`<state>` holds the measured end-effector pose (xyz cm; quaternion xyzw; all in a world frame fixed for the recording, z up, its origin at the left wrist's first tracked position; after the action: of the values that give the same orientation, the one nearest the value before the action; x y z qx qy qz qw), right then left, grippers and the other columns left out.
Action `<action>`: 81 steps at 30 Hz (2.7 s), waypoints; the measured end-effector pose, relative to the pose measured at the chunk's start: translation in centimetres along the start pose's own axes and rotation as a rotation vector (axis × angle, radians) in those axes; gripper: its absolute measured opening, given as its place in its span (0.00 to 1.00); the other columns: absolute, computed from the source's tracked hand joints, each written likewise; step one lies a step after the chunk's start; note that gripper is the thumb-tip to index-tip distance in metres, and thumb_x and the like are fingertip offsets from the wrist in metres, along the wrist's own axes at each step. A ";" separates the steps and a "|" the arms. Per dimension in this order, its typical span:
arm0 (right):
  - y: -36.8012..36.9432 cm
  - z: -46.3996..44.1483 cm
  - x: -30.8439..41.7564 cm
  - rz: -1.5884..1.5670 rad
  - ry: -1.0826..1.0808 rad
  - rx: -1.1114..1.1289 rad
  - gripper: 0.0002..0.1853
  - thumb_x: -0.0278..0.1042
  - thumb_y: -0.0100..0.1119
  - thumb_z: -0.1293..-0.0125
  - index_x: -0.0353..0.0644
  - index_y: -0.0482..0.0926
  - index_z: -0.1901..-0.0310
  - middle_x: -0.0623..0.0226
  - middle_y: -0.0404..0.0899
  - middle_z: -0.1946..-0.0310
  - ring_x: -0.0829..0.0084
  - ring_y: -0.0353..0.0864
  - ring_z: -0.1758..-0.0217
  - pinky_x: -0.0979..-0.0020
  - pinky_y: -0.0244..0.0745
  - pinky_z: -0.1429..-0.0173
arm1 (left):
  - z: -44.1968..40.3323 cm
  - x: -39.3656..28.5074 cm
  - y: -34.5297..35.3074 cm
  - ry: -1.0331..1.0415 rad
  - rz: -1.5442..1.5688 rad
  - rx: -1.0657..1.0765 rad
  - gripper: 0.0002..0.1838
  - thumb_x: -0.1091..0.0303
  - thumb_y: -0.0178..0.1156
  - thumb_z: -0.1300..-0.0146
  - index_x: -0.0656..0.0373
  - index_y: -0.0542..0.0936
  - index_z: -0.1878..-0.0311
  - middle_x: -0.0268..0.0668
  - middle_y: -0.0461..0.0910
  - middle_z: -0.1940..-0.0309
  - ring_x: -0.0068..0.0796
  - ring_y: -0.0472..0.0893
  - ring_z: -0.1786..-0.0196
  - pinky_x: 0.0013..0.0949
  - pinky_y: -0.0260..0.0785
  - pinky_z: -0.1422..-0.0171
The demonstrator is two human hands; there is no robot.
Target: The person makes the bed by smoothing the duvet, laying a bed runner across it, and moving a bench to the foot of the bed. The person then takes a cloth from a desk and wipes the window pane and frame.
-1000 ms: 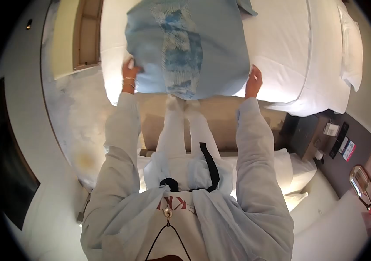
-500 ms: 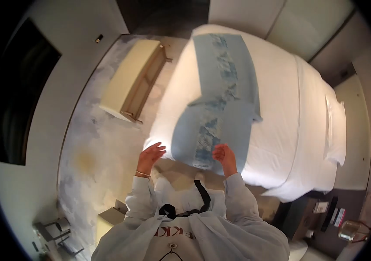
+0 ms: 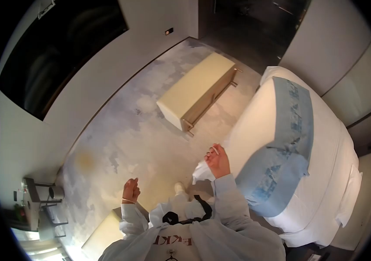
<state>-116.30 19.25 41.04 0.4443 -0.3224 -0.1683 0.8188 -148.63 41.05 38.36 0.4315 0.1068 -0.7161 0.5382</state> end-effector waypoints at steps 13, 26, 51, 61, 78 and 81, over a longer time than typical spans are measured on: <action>0.5 -8.0 2.7 -0.040 -0.148 -0.286 0.05 0.38 0.51 0.38 0.47 0.72 0.66 0.74 0.71 0.76 0.76 0.70 0.73 0.73 0.68 0.65 | -14.4 -11.7 5.7 -0.029 0.062 0.106 0.23 0.74 0.54 0.41 0.45 0.54 0.85 0.21 0.48 0.90 0.14 0.44 0.90 0.23 0.35 0.87; 2.1 -23.0 17.5 -0.283 -0.362 -0.205 0.06 0.36 0.49 0.36 0.46 0.74 0.65 0.74 0.73 0.76 0.77 0.70 0.74 0.74 0.68 0.66 | -28.0 -16.3 24.5 -0.144 -0.149 0.264 0.20 0.73 0.54 0.40 0.49 0.56 0.83 0.22 0.49 0.89 0.15 0.45 0.89 0.24 0.36 0.86; -38.9 -48.6 42.2 -1.005 -0.631 -0.958 0.24 0.47 0.58 0.41 0.49 0.68 0.45 0.68 0.70 0.48 0.63 0.69 0.49 0.58 0.67 0.46 | -44.8 12.6 90.0 -0.770 -0.946 0.872 0.08 0.69 0.57 0.42 0.52 0.68 0.74 0.29 0.70 0.84 0.21 0.75 0.78 0.23 0.68 0.78; -34.6 -54.7 55.8 -1.007 -0.677 -0.908 0.31 0.65 0.52 0.44 0.65 0.63 0.40 0.86 0.60 0.40 0.74 0.61 0.38 0.49 0.53 0.38 | -61.4 7.5 103.9 -0.573 -0.774 0.732 0.08 0.71 0.56 0.43 0.53 0.68 0.75 0.30 0.70 0.85 0.23 0.74 0.83 0.23 0.69 0.81; -15.4 -54.4 90.3 0.105 -0.864 -1.439 0.19 0.46 0.57 0.39 0.35 0.78 0.60 0.67 0.78 0.64 0.75 0.75 0.60 0.75 0.68 0.53 | -52.8 27.0 149.2 -1.497 -0.346 1.308 0.33 0.37 0.45 0.41 0.59 0.71 0.49 0.42 0.71 0.46 0.44 0.70 0.43 0.48 0.62 0.39; -14.2 -55.2 93.6 0.103 -0.947 -1.456 0.20 0.45 0.58 0.39 0.35 0.77 0.56 0.64 0.79 0.61 0.74 0.76 0.55 0.73 0.69 0.50 | -51.8 28.8 159.3 -1.015 -0.460 1.662 0.26 0.45 0.41 0.35 0.56 0.72 0.47 0.37 0.72 0.45 0.40 0.72 0.45 0.47 0.63 0.41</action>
<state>-9.90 -7.02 42.69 -0.3216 -0.4610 -0.4623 0.6858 13.48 -9.85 35.54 0.2828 -0.5894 -0.7496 -0.1040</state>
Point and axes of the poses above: each hand's wrist, its own z-axis away from the middle knuckle, its own y-axis out of the palm, x = y × z, the point moved 5 cm from there along -z, towards the middle knuckle
